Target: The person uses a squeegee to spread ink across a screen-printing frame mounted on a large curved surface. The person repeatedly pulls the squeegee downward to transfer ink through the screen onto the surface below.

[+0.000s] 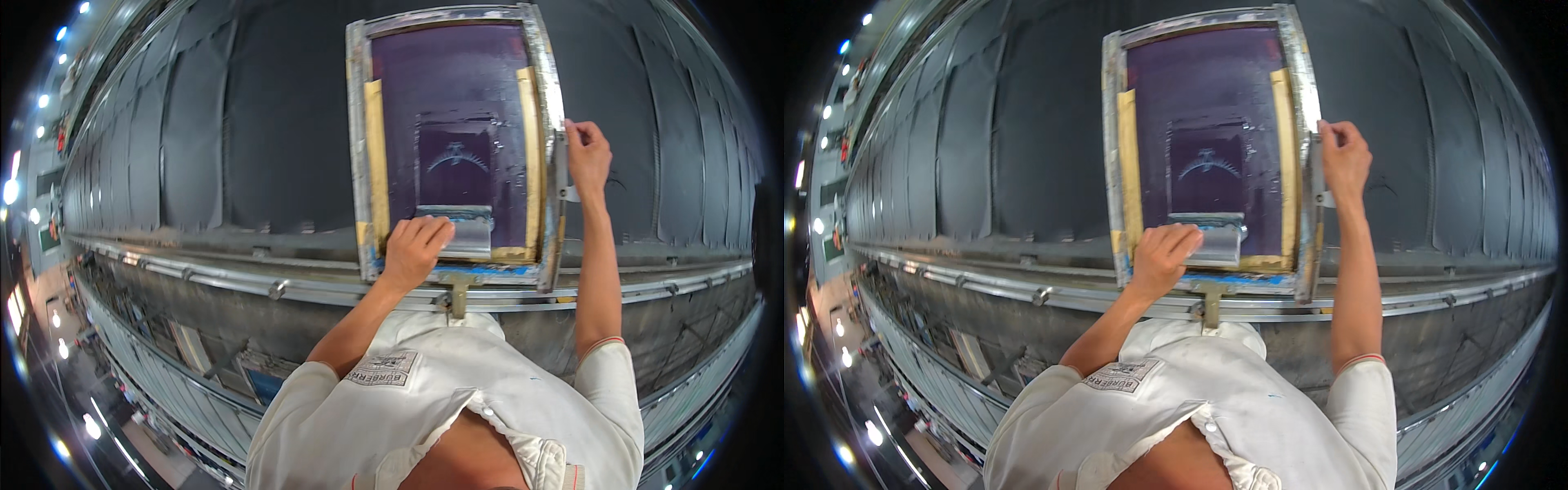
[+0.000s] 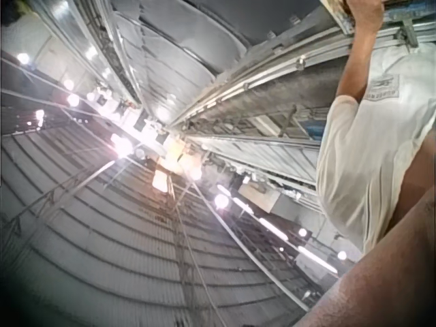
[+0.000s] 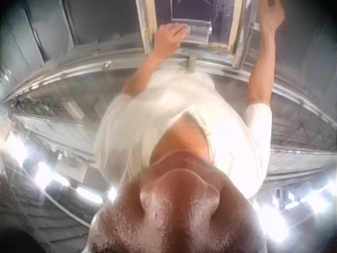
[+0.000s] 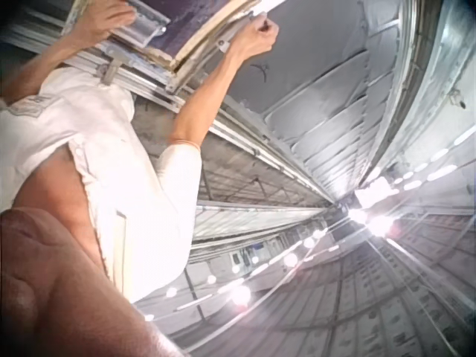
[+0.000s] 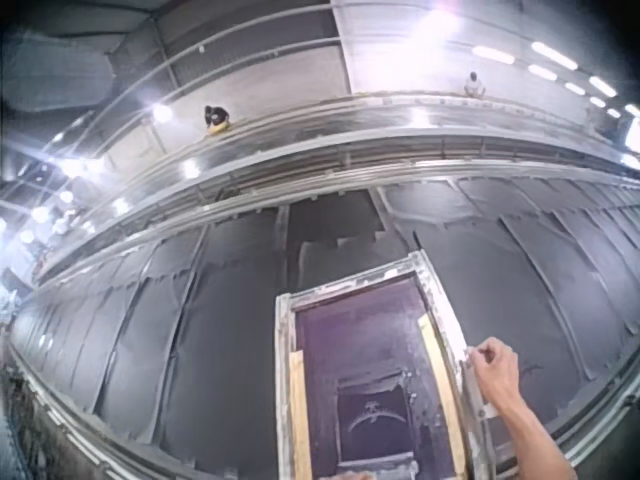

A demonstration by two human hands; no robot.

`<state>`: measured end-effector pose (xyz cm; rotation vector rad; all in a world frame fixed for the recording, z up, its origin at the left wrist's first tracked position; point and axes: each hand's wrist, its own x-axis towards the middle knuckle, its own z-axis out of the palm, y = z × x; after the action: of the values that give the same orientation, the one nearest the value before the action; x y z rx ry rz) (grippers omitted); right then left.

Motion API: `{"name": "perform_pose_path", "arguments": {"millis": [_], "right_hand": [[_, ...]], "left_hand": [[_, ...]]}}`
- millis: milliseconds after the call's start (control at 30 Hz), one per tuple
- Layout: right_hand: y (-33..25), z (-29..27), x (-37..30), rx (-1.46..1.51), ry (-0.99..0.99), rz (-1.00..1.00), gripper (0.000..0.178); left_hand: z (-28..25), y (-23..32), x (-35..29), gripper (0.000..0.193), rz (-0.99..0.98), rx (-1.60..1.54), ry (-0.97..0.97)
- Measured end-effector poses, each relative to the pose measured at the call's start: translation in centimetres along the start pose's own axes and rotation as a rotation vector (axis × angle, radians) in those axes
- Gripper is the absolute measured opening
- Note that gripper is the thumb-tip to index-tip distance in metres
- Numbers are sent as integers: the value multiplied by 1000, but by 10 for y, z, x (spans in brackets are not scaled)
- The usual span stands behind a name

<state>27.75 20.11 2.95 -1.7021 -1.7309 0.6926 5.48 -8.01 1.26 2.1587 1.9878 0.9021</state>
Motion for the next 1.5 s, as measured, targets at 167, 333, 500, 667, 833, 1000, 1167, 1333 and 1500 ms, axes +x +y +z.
{"name": "perform_pose_path", "arguments": {"millis": [167, 333, 500, 667, 833, 1000, 1167, 1333, 1500], "right_hand": [[-42, 48, -59, 32, -59, -41, 30], [-25, 81, -114, 170, -44, -127, 27], [31, 93, -73, 140, -72, -74, 31], [61, 75, -40, 48, -26, -74, 31], [75, 45, -41, 55, 4, -83, 30], [74, 42, -13, -84, -102, -63, 32], [-33, 56, 47, -18, -362, -609, 37], [-76, 110, 34, -331, -731, -749, 30], [-58, 146, 16, -377, -674, -834, 22]], "left_hand": [[-64, -51, -48, 42, -46, -58, -31], [-53, -61, -91, 38, -124, 14, -38], [-28, -39, -79, 38, -53, 48, -108], [13, -6, -88, 42, 50, -2, -194], [35, 12, -72, 44, 59, 34, -132], [39, -42, 32, 45, 89, 5, -76], [26, -123, 144, 27, -28, -31, -202], [38, -144, 197, 20, -220, -26, -463], [46, -149, 172, 21, -161, -45, -333]]}}
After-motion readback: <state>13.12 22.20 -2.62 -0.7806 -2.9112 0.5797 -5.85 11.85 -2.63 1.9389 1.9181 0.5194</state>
